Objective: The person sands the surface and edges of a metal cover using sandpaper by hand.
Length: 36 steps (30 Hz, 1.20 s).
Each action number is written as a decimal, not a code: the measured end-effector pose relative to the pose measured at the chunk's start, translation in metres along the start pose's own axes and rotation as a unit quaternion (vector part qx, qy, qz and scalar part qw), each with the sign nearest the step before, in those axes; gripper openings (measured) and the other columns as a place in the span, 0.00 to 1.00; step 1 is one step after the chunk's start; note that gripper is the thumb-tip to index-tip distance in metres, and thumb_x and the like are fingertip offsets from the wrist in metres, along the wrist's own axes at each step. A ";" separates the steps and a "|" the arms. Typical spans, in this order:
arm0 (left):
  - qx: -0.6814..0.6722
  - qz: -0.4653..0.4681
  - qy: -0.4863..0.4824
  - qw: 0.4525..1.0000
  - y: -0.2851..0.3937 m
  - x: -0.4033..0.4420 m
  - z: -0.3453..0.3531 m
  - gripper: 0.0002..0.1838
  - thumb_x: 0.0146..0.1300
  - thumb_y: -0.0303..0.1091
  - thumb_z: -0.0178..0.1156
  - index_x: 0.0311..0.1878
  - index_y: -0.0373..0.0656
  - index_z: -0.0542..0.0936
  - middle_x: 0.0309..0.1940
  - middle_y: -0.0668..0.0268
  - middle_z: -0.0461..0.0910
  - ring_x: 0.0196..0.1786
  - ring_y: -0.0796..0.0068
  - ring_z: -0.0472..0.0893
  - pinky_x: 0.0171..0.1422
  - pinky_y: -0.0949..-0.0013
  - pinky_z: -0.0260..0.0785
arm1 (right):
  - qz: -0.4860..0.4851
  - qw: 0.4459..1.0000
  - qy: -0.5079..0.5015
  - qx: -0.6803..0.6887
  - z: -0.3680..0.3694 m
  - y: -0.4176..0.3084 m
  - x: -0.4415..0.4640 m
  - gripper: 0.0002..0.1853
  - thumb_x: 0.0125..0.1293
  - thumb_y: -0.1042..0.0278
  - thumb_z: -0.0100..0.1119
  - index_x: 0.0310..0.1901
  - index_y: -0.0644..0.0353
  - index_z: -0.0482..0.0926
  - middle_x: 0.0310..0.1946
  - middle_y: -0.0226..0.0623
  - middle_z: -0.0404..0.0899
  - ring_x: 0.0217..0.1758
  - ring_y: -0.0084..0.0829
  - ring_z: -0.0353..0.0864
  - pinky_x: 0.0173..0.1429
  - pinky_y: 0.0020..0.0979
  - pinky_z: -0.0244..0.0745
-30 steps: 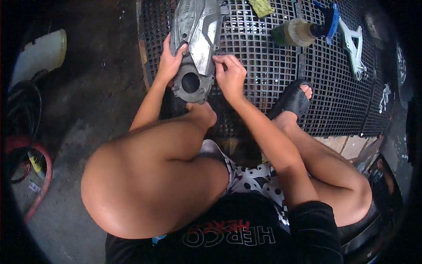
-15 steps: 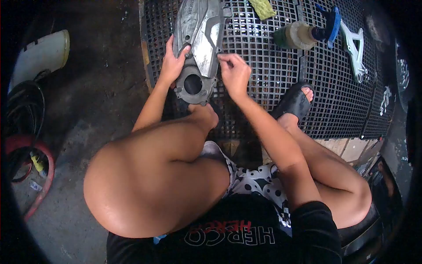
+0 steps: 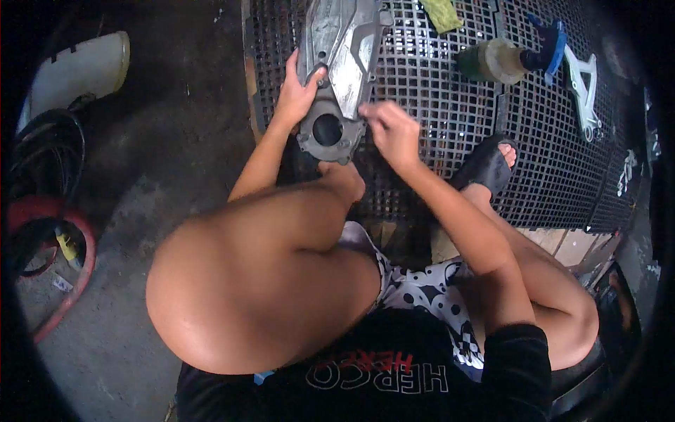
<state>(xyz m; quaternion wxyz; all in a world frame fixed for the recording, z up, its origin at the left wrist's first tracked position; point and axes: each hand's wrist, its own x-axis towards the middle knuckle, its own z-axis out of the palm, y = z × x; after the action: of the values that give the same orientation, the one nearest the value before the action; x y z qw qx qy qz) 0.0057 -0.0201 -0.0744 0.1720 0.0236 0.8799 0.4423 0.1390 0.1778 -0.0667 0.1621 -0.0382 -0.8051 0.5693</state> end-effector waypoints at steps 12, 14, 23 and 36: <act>0.023 0.014 0.027 0.999 -0.011 0.004 0.004 0.48 0.68 0.56 0.67 0.81 0.45 0.55 0.68 0.36 0.73 0.71 0.41 0.75 0.75 0.53 0.66 | -0.069 0.995 -0.065 -0.038 -0.004 0.012 -0.015 0.14 0.56 0.87 0.64 0.41 0.60 0.87 0.42 0.39 0.88 0.45 0.41 0.89 0.51 0.37 0.84; 0.008 0.005 0.022 1.000 -0.002 0.002 0.001 0.48 0.68 0.56 0.67 0.81 0.44 0.55 0.69 0.36 0.73 0.71 0.41 0.75 0.75 0.53 0.66 | -0.088 0.995 -0.052 -0.009 -0.004 -0.007 -0.001 0.13 0.56 0.88 0.64 0.40 0.60 0.87 0.42 0.39 0.88 0.46 0.41 0.89 0.52 0.36 0.84; 0.007 0.006 0.014 1.000 -0.008 0.001 0.001 0.49 0.68 0.54 0.68 0.81 0.44 0.54 0.67 0.35 0.74 0.71 0.41 0.76 0.74 0.54 0.67 | -0.031 0.996 -0.080 0.003 -0.007 -0.002 -0.011 0.13 0.56 0.87 0.64 0.40 0.60 0.87 0.43 0.39 0.89 0.48 0.40 0.89 0.53 0.35 0.84; 0.074 0.013 0.052 0.996 0.014 -0.005 0.009 0.52 0.64 0.60 0.68 0.82 0.46 0.52 0.64 0.30 0.74 0.65 0.29 0.76 0.70 0.44 0.70 | 0.331 0.938 0.072 0.072 -0.006 0.053 -0.002 0.07 0.65 0.77 0.72 0.44 0.65 0.88 0.37 0.34 0.89 0.37 0.17 0.83 0.45 0.21 0.76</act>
<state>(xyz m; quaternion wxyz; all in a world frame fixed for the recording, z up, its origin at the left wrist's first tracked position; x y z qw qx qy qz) 0.0117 -0.0055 -0.0668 0.1177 0.0243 0.9175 0.3791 0.1363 0.2013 -0.1144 0.0239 -0.3317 -0.6896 0.6433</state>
